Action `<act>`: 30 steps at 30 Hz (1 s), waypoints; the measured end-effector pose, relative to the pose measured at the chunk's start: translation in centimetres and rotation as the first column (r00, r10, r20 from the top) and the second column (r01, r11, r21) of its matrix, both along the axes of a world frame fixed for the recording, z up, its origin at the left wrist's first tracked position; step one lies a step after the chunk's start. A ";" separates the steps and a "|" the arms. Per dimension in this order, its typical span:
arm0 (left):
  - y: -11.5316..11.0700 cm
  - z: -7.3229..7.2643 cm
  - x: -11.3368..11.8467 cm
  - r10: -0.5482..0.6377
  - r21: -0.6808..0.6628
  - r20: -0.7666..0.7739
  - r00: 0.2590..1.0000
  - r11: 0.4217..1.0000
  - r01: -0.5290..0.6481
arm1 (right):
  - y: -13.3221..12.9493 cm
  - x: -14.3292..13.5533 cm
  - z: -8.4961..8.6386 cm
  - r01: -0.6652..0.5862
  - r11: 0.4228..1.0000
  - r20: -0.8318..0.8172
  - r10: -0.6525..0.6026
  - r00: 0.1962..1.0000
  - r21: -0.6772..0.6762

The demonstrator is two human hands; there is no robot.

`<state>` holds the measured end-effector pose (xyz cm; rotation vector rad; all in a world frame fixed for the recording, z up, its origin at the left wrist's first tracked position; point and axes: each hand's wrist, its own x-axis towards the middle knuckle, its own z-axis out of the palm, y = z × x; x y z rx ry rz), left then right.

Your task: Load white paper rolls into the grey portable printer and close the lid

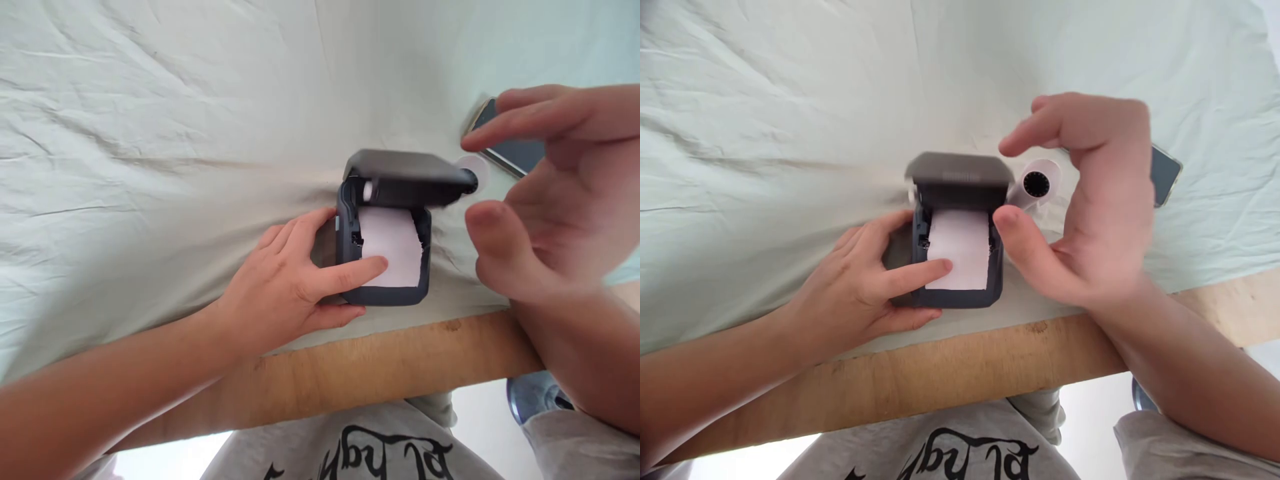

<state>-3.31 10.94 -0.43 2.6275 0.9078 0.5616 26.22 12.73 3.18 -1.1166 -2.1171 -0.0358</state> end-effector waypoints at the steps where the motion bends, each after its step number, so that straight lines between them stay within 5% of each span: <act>1: 0.0 0.0 0.0 -0.001 0.005 0.001 1.000 1.000 0.001 | -0.3 -0.1 0.3 -0.004 1.000 -0.021 0.005 1.000 0.029; 7: -0.1 -0.1 -0.1 -0.010 0.011 0.020 1.000 1.000 0.010 | -2.5 -0.2 1.1 -0.038 0.994 -0.018 0.037 0.999 -0.100; 16: -0.6 -0.5 0.4 0.061 0.078 0.017 0.998 0.995 -0.062 | -1.6 0.4 -0.8 -0.243 0.958 0.025 0.250 0.968 -0.155; 22: -0.7 -0.2 0.7 0.072 0.118 0.033 0.997 0.990 -0.076 | -1.0 1.6 -1.5 -0.361 0.924 0.072 0.371 0.926 -0.124; 30: -0.5 -0.4 0.7 0.043 0.072 0.068 0.997 0.996 -0.048 | -0.7 1.7 -1.7 -0.378 0.925 0.119 0.381 0.917 -0.047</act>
